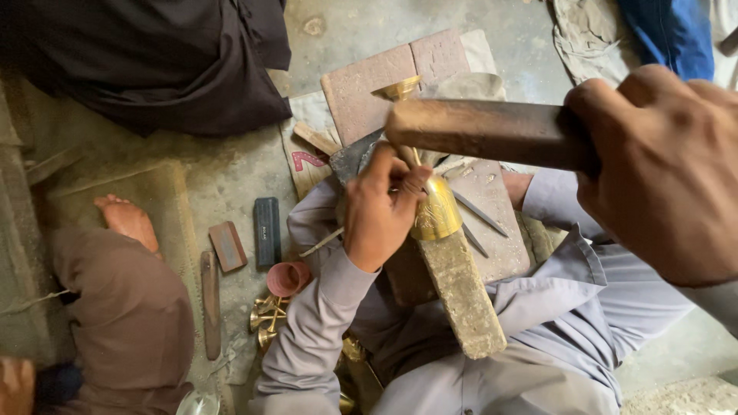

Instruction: The person sits on the floor and repeatedly hammers a brass candlestick holder that is resting on a stone block. They use a chisel to apply patterns to the surface while striking with a wooden mallet. Other brass items are visible on the floor nearby.

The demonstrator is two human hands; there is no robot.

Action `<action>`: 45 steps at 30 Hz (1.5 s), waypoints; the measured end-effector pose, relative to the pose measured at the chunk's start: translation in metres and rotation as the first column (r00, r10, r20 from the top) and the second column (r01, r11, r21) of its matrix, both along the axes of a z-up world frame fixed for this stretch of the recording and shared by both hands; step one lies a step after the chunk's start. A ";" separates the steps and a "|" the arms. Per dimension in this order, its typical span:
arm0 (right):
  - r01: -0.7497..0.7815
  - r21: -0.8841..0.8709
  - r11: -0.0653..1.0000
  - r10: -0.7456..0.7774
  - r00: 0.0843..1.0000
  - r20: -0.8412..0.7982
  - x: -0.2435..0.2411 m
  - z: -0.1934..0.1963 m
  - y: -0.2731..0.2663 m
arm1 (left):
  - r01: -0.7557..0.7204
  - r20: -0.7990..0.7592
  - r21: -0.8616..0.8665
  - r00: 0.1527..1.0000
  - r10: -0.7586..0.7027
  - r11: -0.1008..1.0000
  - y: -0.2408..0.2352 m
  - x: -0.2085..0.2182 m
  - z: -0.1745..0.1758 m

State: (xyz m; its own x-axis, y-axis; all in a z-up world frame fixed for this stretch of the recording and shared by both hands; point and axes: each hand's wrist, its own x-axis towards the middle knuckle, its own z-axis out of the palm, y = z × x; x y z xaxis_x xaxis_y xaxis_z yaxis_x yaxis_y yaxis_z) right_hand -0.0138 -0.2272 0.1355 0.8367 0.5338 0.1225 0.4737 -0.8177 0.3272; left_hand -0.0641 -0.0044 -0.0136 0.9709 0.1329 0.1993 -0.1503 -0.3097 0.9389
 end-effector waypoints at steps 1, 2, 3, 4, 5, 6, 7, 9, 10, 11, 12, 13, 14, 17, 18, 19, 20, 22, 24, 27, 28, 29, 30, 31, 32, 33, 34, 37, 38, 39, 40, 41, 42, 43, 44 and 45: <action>-0.013 0.055 0.998 0.015 0.999 -0.038 0.001 -0.001 -0.003 | -0.001 -0.016 -0.031 1.000 0.000 1.000 0.000 -0.001 0.000; -0.026 0.110 0.994 0.034 0.997 -0.074 0.003 -0.002 -0.006 | -0.004 -0.031 -0.062 1.000 0.002 0.998 -0.001 -0.001 0.000; -0.037 0.165 0.986 0.055 0.993 -0.108 0.004 -0.004 -0.008 | -0.007 -0.046 -0.093 0.999 0.003 0.996 -0.001 -0.001 0.001; -0.037 0.180 0.983 0.057 0.993 -0.107 0.006 -0.005 -0.010 | 0.017 -0.032 -0.078 0.999 -0.019 0.997 -0.002 0.000 0.001; -0.038 0.194 0.980 0.060 0.992 -0.107 0.007 -0.005 -0.012 | 0.040 -0.017 -0.063 0.999 -0.041 0.997 -0.003 0.000 0.001; -0.040 0.208 0.977 0.063 0.992 -0.106 0.008 -0.005 -0.013 | 0.063 -0.003 -0.048 0.998 -0.063 0.997 -0.005 0.000 0.001; -0.072 0.216 0.974 0.089 0.994 -0.071 0.009 -0.004 -0.014 | 0.067 0.021 -0.030 0.998 -0.066 0.997 -0.005 0.001 0.000; -0.125 0.269 0.955 0.139 0.990 -0.034 0.010 -0.001 -0.014 | 0.071 0.064 0.002 0.995 -0.071 0.997 -0.007 0.002 -0.001; -0.145 0.319 0.937 0.163 0.986 -0.030 0.009 0.000 -0.013 | 0.059 0.072 0.026 0.996 -0.061 0.998 -0.007 0.000 -0.001; -0.148 0.408 0.901 0.185 0.981 -0.052 0.008 0.001 -0.011 | 0.047 0.080 0.051 0.995 -0.051 0.998 -0.007 -0.001 -0.001; -0.144 0.469 0.872 0.195 0.979 -0.062 0.008 0.002 -0.009 | 0.038 0.090 0.077 0.995 -0.045 0.996 -0.006 -0.001 -0.001; -0.141 0.527 0.838 0.208 0.976 -0.071 0.008 0.003 -0.008 | 0.038 0.095 0.062 0.995 -0.043 0.997 -0.006 -0.001 0.000; -0.134 0.558 0.819 0.208 0.975 -0.072 0.007 0.003 -0.007 | 0.040 0.099 0.048 0.994 -0.044 0.998 -0.006 -0.002 0.000; -0.151 0.439 0.886 0.174 0.985 -0.012 0.005 -0.003 -0.005 | 0.009 0.140 0.095 0.990 -0.022 0.995 -0.007 -0.004 0.000; -0.189 0.358 0.915 0.189 0.981 0.034 0.007 -0.003 -0.005 | -0.020 0.162 0.120 0.987 0.000 0.993 -0.009 -0.005 -0.001; -0.222 0.274 0.936 0.208 0.975 0.081 0.008 -0.003 -0.005 | -0.023 0.165 0.129 0.986 0.001 0.991 -0.010 -0.004 -0.001; -0.275 0.192 0.942 0.253 0.958 0.136 0.009 -0.001 -0.005 | -0.029 0.167 0.137 0.986 0.006 0.990 -0.010 -0.003 -0.002; -0.284 0.293 0.913 0.264 0.959 0.108 0.010 -0.001 -0.003 | -0.032 0.167 0.128 0.986 0.010 0.991 -0.010 -0.003 -0.003; -0.195 0.464 0.864 0.225 0.974 -0.010 0.012 0.000 -0.001 | -0.018 0.165 0.096 0.986 0.001 0.995 -0.009 -0.003 -0.004; -0.203 0.226 0.953 0.202 0.979 0.027 0.014 0.002 -0.003 | -0.002 0.211 0.115 0.977 -0.023 0.993 -0.011 0.001 -0.006; -0.210 0.168 0.963 0.204 0.978 0.051 0.014 0.002 -0.004 | 0.012 0.209 0.117 0.977 -0.036 0.993 -0.011 0.003 -0.007; -0.216 0.235 0.948 0.209 0.976 0.053 0.014 0.000 -0.005 | 0.025 0.207 0.119 0.977 -0.050 0.993 -0.010 0.004 -0.007; -0.177 0.316 0.932 0.181 0.983 0.016 0.014 0.000 -0.006 | 0.038 0.202 0.119 0.977 -0.062 0.992 -0.010 0.004 -0.008; -0.136 0.395 0.909 0.156 0.988 -0.020 0.016 -0.001 -0.007 | 0.036 0.216 0.126 0.974 -0.063 0.991 -0.010 0.004 -0.009; -0.043 0.482 0.875 0.103 0.990 -0.099 0.015 -0.004 -0.008 | 0.036 0.231 0.135 0.971 -0.067 0.990 -0.009 0.004 -0.009; -0.047 0.444 0.895 0.098 0.991 -0.093 0.017 -0.005 -0.010 | 0.035 0.247 0.144 0.967 -0.070 0.989 -0.009 0.005 -0.009; -0.048 0.405 0.913 0.091 0.992 -0.088 0.016 -0.007 -0.012 | 0.037 0.244 0.155 0.967 -0.074 0.987 -0.009 0.006 -0.009; -0.186 0.196 0.963 0.185 0.982 0.020 0.019 -0.012 -0.019 | 0.071 0.208 0.168 0.972 -0.106 0.983 -0.010 0.013 -0.010; -0.152 0.346 0.926 0.180 0.982 -0.050 0.020 -0.015 -0.019 | 0.098 0.170 0.157 0.978 -0.124 0.983 -0.009 0.015 -0.010; -0.103 0.485 0.868 0.183 0.976 -0.121 0.021 -0.017 -0.020 | 0.124 0.131 0.144 0.981 -0.144 0.982 -0.009 0.015 -0.010; -0.129 0.410 0.903 0.182 0.979 -0.093 0.021 -0.019 -0.020 | 0.118 0.150 0.147 0.979 -0.140 0.982 -0.009 0.015 -0.010; -0.152 0.332 0.931 0.183 0.981 -0.066 0.023 -0.020 -0.021 | 0.112 0.168 0.150 0.976 -0.137 0.982 -0.009 0.016 -0.010; -0.167 0.251 0.954 0.182 0.983 -0.037 0.023 -0.022 -0.022 | 0.110 0.187 0.154 0.972 -0.138 0.982 -0.009 0.016 -0.009; -0.197 0.232 0.952 0.203 0.979 0.002 0.024 -0.022 -0.023 | 0.117 0.176 0.172 0.973 -0.148 0.978 -0.009 0.017 -0.009; -0.228 0.212 0.950 0.225 0.974 0.039 0.025 -0.022 -0.025 | 0.123 0.165 0.189 0.974 -0.155 0.974 -0.009 0.018 -0.009; -0.258 0.190 0.947 0.248 0.966 0.076 0.025 -0.024 -0.026 | 0.130 0.153 0.206 0.975 -0.163 0.970 -0.009 0.019 -0.008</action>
State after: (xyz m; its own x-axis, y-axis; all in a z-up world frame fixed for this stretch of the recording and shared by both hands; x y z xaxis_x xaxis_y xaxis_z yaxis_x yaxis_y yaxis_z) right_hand 0.0115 -0.2537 0.1118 0.6671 0.6884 0.2846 0.6607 -0.7233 0.2009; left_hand -0.0452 -0.0133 -0.0220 0.9272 -0.0654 0.3688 -0.3578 -0.4456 0.8206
